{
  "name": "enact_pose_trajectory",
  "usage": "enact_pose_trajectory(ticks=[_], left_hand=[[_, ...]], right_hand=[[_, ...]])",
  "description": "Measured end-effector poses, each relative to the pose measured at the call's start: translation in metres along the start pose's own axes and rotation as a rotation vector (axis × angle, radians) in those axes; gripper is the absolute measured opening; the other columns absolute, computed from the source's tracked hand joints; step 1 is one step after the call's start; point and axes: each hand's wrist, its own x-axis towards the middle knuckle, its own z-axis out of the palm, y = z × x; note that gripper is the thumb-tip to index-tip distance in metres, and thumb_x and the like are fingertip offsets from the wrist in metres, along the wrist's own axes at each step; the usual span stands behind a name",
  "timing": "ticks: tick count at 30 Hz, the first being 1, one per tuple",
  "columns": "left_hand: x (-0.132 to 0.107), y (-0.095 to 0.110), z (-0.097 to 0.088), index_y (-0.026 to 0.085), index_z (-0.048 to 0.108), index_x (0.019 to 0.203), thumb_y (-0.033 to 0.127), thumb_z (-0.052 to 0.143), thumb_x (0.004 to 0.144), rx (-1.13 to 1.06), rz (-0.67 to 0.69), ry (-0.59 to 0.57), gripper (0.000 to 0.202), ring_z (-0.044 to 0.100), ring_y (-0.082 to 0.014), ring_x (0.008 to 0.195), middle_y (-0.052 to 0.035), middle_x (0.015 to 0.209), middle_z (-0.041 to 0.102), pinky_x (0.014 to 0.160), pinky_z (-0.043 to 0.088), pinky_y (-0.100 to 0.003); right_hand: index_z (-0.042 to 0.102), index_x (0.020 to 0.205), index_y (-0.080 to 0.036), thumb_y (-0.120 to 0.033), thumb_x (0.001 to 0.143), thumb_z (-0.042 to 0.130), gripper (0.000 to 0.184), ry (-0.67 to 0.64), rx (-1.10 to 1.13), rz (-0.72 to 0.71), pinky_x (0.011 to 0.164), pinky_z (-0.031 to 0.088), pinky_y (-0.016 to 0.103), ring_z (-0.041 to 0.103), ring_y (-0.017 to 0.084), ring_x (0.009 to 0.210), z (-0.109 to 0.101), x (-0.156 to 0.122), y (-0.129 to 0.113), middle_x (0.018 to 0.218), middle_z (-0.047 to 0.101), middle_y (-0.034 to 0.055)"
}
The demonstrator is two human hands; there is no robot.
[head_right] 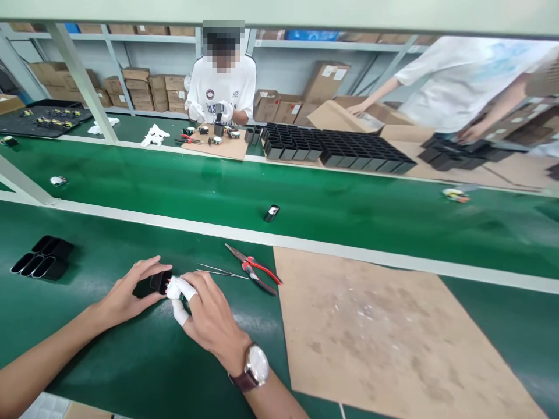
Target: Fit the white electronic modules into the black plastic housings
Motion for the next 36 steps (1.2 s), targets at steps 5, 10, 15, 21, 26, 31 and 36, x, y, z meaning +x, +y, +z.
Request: enact_pose_trajectory(ticks=[5,10,15,21,26,31,36], left_hand=[[-0.0009,-0.0003,0.0004,0.035,0.016,0.166,0.022,0.063,0.104,-0.039,-0.01,-0.041,0.079,0.06,-0.026,0.133,-0.0099,0.144,0.069,0.109,0.052,-0.05],[-0.0026,0.0006,0.0004,0.034,0.014,0.167,0.019,0.062,0.105,-0.047,0.021,-0.066,0.081,0.058,-0.0281,0.136,-0.0113,0.146,0.067,0.11,0.051,-0.052],[-0.0035,0.0019,0.0001,0.034,0.013,0.168,0.018,0.06,0.105,-0.037,0.048,-0.071,0.08,0.057,-0.0279,0.136,-0.0113,0.147,0.066,0.109,0.052,-0.052],[-0.0025,0.0033,0.0002,0.033,0.013,0.168,0.018,0.061,0.105,-0.023,0.067,-0.068,0.08,0.058,-0.0277,0.135,-0.0112,0.146,0.067,0.108,0.053,-0.051],[-0.0027,0.0026,0.0004,0.033,0.012,0.168,0.018,0.06,0.106,-0.009,0.079,-0.075,0.08,0.058,-0.0279,0.135,-0.0115,0.147,0.066,0.107,0.053,-0.051],[-0.0015,0.0045,-0.0007,0.033,0.012,0.169,0.016,0.061,0.104,0.025,0.072,-0.083,0.083,0.061,-0.0287,0.133,-0.0126,0.145,0.068,0.104,0.055,-0.049],[-0.0011,0.0048,-0.0002,0.033,0.012,0.168,0.016,0.062,0.104,0.024,0.061,-0.082,0.083,0.059,-0.0289,0.134,-0.0121,0.145,0.068,0.105,0.054,-0.05]], right_hand=[[0.051,0.14,-0.016,-0.005,0.095,0.065,0.049,-0.012,-0.001,-0.019,0.091,0.062,0.049,0.064,0.029,0.113,0.0008,-0.0018,-0.0008,0.125,0.068,0.0178],[0.051,0.141,-0.018,-0.006,0.096,0.064,0.048,-0.026,-0.006,-0.012,0.089,0.062,0.048,0.066,0.028,0.11,0.0005,0.0011,-0.004,0.123,0.068,0.0166],[0.052,0.139,-0.017,-0.005,0.095,0.064,0.047,-0.027,-0.021,-0.016,0.088,0.062,0.047,0.066,0.028,0.107,0.0007,0.0023,-0.0055,0.121,0.069,0.0163],[0.053,0.137,-0.018,-0.006,0.095,0.064,0.045,-0.04,-0.046,-0.018,0.086,0.063,0.046,0.066,0.029,0.109,0.0016,0.0008,-0.0056,0.122,0.068,0.0169],[0.055,0.131,-0.018,-0.006,0.096,0.063,0.038,-0.047,-0.047,-0.015,0.085,0.063,0.047,0.065,0.029,0.109,0.0028,0.0001,-0.005,0.121,0.068,0.0164],[0.055,0.13,-0.019,-0.007,0.097,0.062,0.036,-0.035,-0.032,-0.012,0.086,0.063,0.046,0.066,0.028,0.107,0.0013,0.0019,-0.0053,0.12,0.068,0.0154],[0.055,0.13,-0.019,-0.008,0.096,0.063,0.036,-0.032,-0.023,-0.004,0.088,0.063,0.047,0.065,0.028,0.108,0.0015,0.0012,-0.0052,0.121,0.068,0.0147]])
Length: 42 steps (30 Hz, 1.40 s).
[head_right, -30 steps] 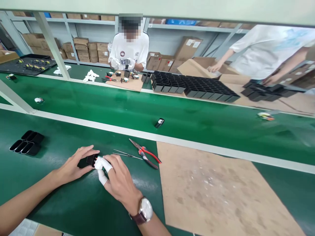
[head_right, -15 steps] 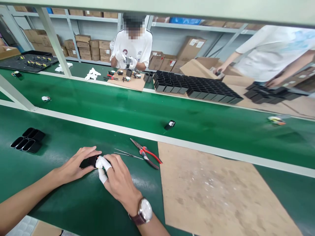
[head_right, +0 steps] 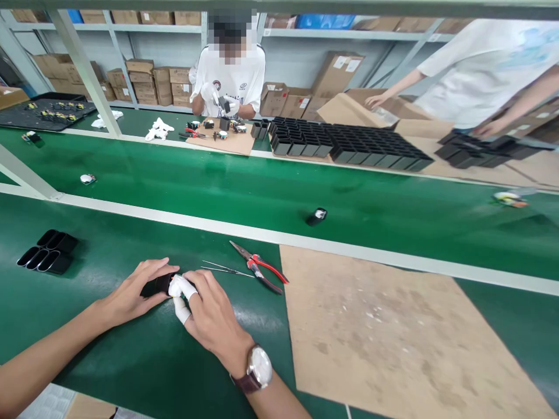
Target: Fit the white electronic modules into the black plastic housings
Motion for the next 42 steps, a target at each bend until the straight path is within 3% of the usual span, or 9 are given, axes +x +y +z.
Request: enact_pose_trajectory(ticks=[14,17,21,29,35,39,42], left_hand=[[-0.003,-0.002,0.008,0.034,0.019,0.167,0.017,0.058,0.106,-0.031,0.042,-0.017,0.075,0.055,-0.0281,0.136,-0.0112,0.146,0.065,0.109,0.053,-0.051],[-0.003,-0.002,0.008,0.034,0.021,0.166,0.019,0.059,0.106,-0.059,0.028,-0.009,0.073,0.055,-0.0277,0.136,-0.0109,0.147,0.064,0.11,0.053,-0.051],[-0.004,-0.001,0.009,0.034,0.017,0.167,0.022,0.061,0.106,-0.126,-0.023,-0.02,0.077,0.058,-0.027,0.136,-0.0098,0.148,0.065,0.111,0.053,-0.05],[-0.004,0.001,0.01,0.034,0.029,0.161,0.022,0.064,0.102,-0.185,-0.066,0.027,0.069,0.065,-0.0243,0.133,-0.0076,0.143,0.069,0.11,0.057,-0.045],[-0.007,-0.004,0.017,0.033,0.038,0.156,0.024,0.076,0.095,-0.232,-0.114,0.077,0.072,0.066,-0.0262,0.134,-0.0088,0.141,0.07,0.111,0.057,-0.046],[-0.006,-0.005,0.015,0.033,0.03,0.161,0.016,0.07,0.097,-0.419,-0.133,-0.004,0.077,0.066,-0.0247,0.134,-0.0121,0.151,0.063,0.113,0.057,-0.047],[0.004,-0.009,-0.002,0.032,0.027,0.166,0.014,0.072,0.094,-0.515,-0.083,-0.191,0.086,0.064,-0.0271,0.138,-0.0156,0.157,0.057,0.115,0.055,-0.049]], right_hand=[[0.06,0.112,-0.017,-0.011,0.1,0.062,0.014,-0.061,-0.043,0.005,0.085,0.063,0.046,0.063,0.029,0.107,0.003,-0.003,-0.001,0.119,0.068,0.0159],[0.059,0.119,-0.016,-0.012,0.1,0.064,0.02,-0.089,-0.01,0.014,0.085,0.064,0.047,0.064,0.03,0.108,0.0,-0.004,0.001,0.122,0.067,0.0165],[0.054,0.132,-0.016,-0.016,0.1,0.069,0.036,-0.031,0.112,0.02,0.089,0.064,0.046,0.064,0.028,0.113,0.002,-0.008,0.008,0.127,0.068,0.0163],[0.06,0.118,-0.019,-0.017,0.099,0.071,0.022,-0.04,0.172,0.009,0.089,0.063,0.048,0.066,0.028,0.112,0.01,-0.009,0.006,0.129,0.068,0.015],[0.063,0.106,-0.02,-0.026,0.099,0.071,0.012,-0.121,0.136,0.054,0.099,0.063,0.055,0.062,0.034,0.129,0.017,-0.009,0.004,0.139,0.063,0.0182],[0.061,0.121,-0.02,-0.023,0.099,0.068,0.022,-0.09,0.192,0.06,0.107,0.06,0.054,0.058,0.033,0.139,0.022,-0.011,0.009,0.147,0.059,0.0194],[0.058,0.133,-0.022,-0.016,0.102,0.06,0.031,-0.102,0.212,0.05,0.109,0.06,0.05,0.059,0.029,0.139,0.023,-0.014,0.015,0.146,0.062,0.0161]])
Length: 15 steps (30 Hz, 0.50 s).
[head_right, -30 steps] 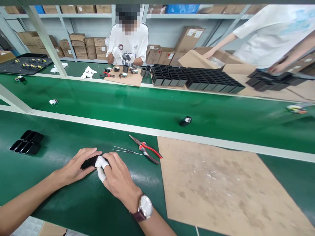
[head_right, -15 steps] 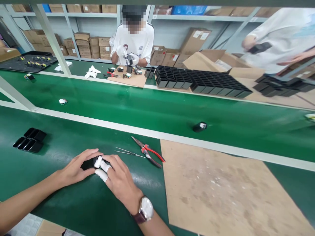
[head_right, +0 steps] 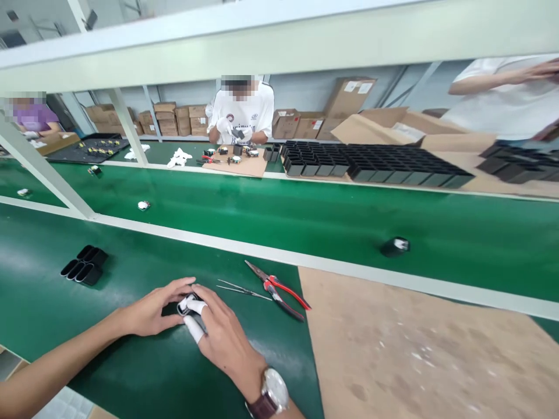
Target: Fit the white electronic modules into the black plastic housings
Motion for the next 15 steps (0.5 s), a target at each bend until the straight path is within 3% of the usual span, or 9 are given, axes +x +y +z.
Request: enact_pose_trajectory(ticks=[2,3,4,6,8,11,13,15], left_hand=[[0.011,0.001,-0.023,0.031,0.041,0.161,0.018,0.078,0.091,0.047,0.002,-0.105,0.081,0.067,-0.0278,0.134,-0.0138,0.153,0.061,0.111,0.059,-0.047],[0.019,-0.001,-0.038,0.031,0.05,0.155,0.021,0.08,0.089,0.128,-0.009,-0.083,0.073,0.069,-0.0271,0.131,-0.0114,0.149,0.065,0.107,0.061,-0.045],[0.028,-0.005,-0.054,0.031,0.058,0.148,0.024,0.081,0.088,0.233,-0.028,-0.01,0.065,0.07,-0.0267,0.129,-0.0092,0.145,0.068,0.106,0.062,-0.044],[0.051,-0.018,-0.089,0.03,0.067,0.138,0.028,0.081,0.088,0.465,-0.098,0.248,0.052,0.066,-0.0281,0.134,-0.0077,0.144,0.069,0.111,0.059,-0.046],[0.075,-0.036,-0.123,0.024,0.065,0.14,0.029,0.079,0.089,0.574,-0.166,0.45,0.053,0.05,-0.0348,0.149,-0.0139,0.155,0.059,0.123,0.044,-0.058],[0.104,-0.065,-0.162,0.015,0.06,0.144,0.028,0.078,0.09,0.672,-0.326,0.708,0.058,0.033,-0.046,0.157,-0.0237,0.16,0.049,0.125,0.029,-0.071],[0.115,-0.081,-0.176,0.014,0.061,0.143,0.027,0.077,0.092,0.702,-0.423,0.807,0.055,0.036,-0.0484,0.154,-0.0251,0.157,0.05,0.121,0.033,-0.073],[0.121,-0.092,-0.183,0.016,0.062,0.14,0.03,0.075,0.096,0.72,-0.468,0.845,0.047,0.05,-0.042,0.144,-0.0199,0.152,0.055,0.115,0.044,-0.067]], right_hand=[[0.059,0.131,-0.024,-0.013,0.103,0.056,0.031,-0.001,0.004,-0.001,0.107,0.061,0.046,0.063,0.027,0.135,-0.001,-0.002,0.004,0.142,0.064,0.0136],[0.059,0.13,-0.025,-0.012,0.103,0.054,0.03,0.0,0.008,0.003,0.104,0.062,0.044,0.066,0.026,0.13,-0.001,-0.004,0.005,0.139,0.066,0.013],[0.059,0.13,-0.025,-0.013,0.104,0.054,0.03,0.005,0.01,0.009,0.1,0.064,0.042,0.069,0.025,0.124,-0.001,-0.004,0.006,0.135,0.067,0.0129],[0.055,0.136,-0.024,-0.016,0.103,0.056,0.033,0.017,0.004,0.02,0.091,0.066,0.04,0.073,0.025,0.112,0.0,-0.005,0.005,0.128,0.068,0.0132],[0.052,0.141,-0.022,-0.017,0.102,0.058,0.04,0.021,-0.016,0.018,0.085,0.066,0.04,0.072,0.025,0.105,0.002,-0.005,0.002,0.121,0.068,0.013],[0.055,0.136,-0.021,-0.015,0.101,0.058,0.035,0.01,-0.05,0.005,0.081,0.065,0.04,0.069,0.026,0.101,0.004,-0.003,-0.002,0.116,0.066,0.0125],[0.059,0.128,-0.019,-0.015,0.101,0.059,0.027,0.009,-0.068,-0.005,0.079,0.064,0.039,0.067,0.025,0.099,0.005,-0.003,-0.003,0.115,0.066,0.0126],[0.061,0.123,-0.018,-0.016,0.102,0.059,0.021,0.005,-0.097,-0.019,0.078,0.063,0.038,0.066,0.025,0.098,0.006,-0.004,-0.002,0.114,0.066,0.0129]])
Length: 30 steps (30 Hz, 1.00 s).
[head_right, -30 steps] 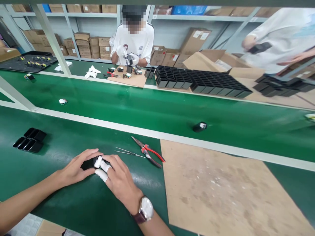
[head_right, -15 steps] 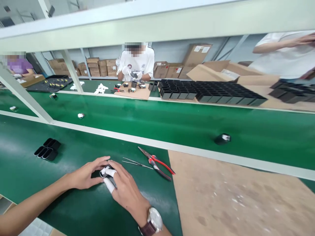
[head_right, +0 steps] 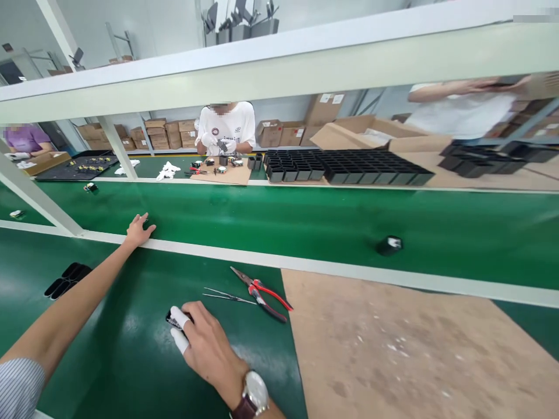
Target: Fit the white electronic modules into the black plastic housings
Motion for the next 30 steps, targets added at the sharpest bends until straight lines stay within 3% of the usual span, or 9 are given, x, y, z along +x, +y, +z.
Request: enact_pose_trajectory(ticks=[3,7,9,12,15,17,21,24,30], left_hand=[[0.005,0.0,0.007,0.018,0.064,0.134,0.034,0.068,0.102,-0.003,0.048,0.005,0.036,0.065,-0.0291,0.123,-0.0122,0.141,0.063,0.104,0.056,-0.053],[-0.014,0.019,0.008,0.016,0.068,0.123,0.031,0.067,0.103,-0.081,0.201,-0.015,0.026,0.066,-0.0276,0.119,-0.0121,0.131,0.067,0.098,0.059,-0.048],[-0.041,0.033,0.006,0.017,0.07,0.12,0.025,0.064,0.101,-0.144,0.315,-0.069,0.022,0.065,-0.0274,0.12,-0.012,0.124,0.071,0.097,0.06,-0.043],[-0.096,0.05,-0.002,0.021,0.07,0.127,0.02,0.065,0.095,-0.235,0.505,-0.221,0.033,0.068,-0.0246,0.116,-0.0093,0.119,0.074,0.097,0.061,-0.038],[-0.144,0.057,-0.016,0.024,0.068,0.133,0.017,0.065,0.094,-0.276,0.617,-0.351,0.04,0.069,-0.0238,0.117,-0.0087,0.125,0.073,0.104,0.059,-0.041],[-0.163,0.056,-0.027,0.027,0.065,0.139,0.019,0.067,0.096,-0.27,0.649,-0.4,0.044,0.065,-0.0268,0.128,-0.0102,0.138,0.068,0.111,0.055,-0.047],[-0.182,0.054,-0.045,0.029,0.061,0.143,0.027,0.071,0.099,-0.322,0.602,-0.315,0.046,0.057,-0.0304,0.139,-0.0122,0.151,0.058,0.116,0.05,-0.054],[-0.195,0.057,-0.052,0.026,0.065,0.135,0.025,0.068,0.102,-0.46,0.578,-0.215,0.033,0.066,-0.0263,0.125,-0.0118,0.135,0.068,0.107,0.057,-0.047],[-0.214,0.072,-0.057,0.022,0.062,0.14,0.018,0.065,0.103,-0.643,0.719,-0.207,0.037,0.068,-0.0267,0.115,-0.0133,0.12,0.073,0.095,0.061,-0.046]], right_hand=[[0.063,0.121,-0.019,-0.014,0.101,0.06,0.021,-0.038,-0.039,-0.016,0.078,0.062,0.037,0.066,0.024,0.097,0.0,-0.002,0.001,0.114,0.066,0.0123],[0.063,0.124,-0.02,-0.015,0.102,0.06,0.023,-0.046,-0.027,-0.004,0.08,0.061,0.036,0.065,0.023,0.098,-0.001,0.0,0.002,0.113,0.067,0.0111],[0.061,0.128,-0.02,-0.017,0.104,0.059,0.024,-0.033,-0.006,-0.002,0.08,0.061,0.037,0.066,0.024,0.099,-0.001,0.001,0.002,0.113,0.068,0.0112],[0.055,0.133,-0.019,-0.02,0.104,0.061,0.03,0.001,0.02,0.004,0.081,0.063,0.038,0.067,0.025,0.101,-0.002,0.002,0.002,0.115,0.07,0.0119],[0.054,0.133,-0.018,-0.019,0.103,0.061,0.03,0.015,0.019,0.006,0.083,0.064,0.04,0.069,0.026,0.103,-0.004,0.003,0.001,0.117,0.071,0.0135],[0.053,0.135,-0.018,-0.018,0.104,0.059,0.032,0.002,0.015,-0.003,0.085,0.064,0.042,0.069,0.026,0.105,-0.006,0.003,0.0,0.118,0.071,0.0143],[0.051,0.141,-0.019,-0.016,0.104,0.058,0.038,-0.026,0.003,-0.016,0.089,0.065,0.043,0.07,0.026,0.108,-0.009,0.003,-0.002,0.121,0.071,0.0143],[0.055,0.139,-0.022,-0.011,0.103,0.056,0.038,-0.025,-0.018,-0.052,0.09,0.065,0.044,0.069,0.026,0.111,-0.012,0.001,-0.002,0.126,0.07,0.0137],[0.064,0.119,-0.021,-0.006,0.101,0.055,0.025,0.003,0.022,-0.041,0.082,0.064,0.04,0.068,0.025,0.107,-0.018,0.001,-0.003,0.125,0.068,0.0134]])
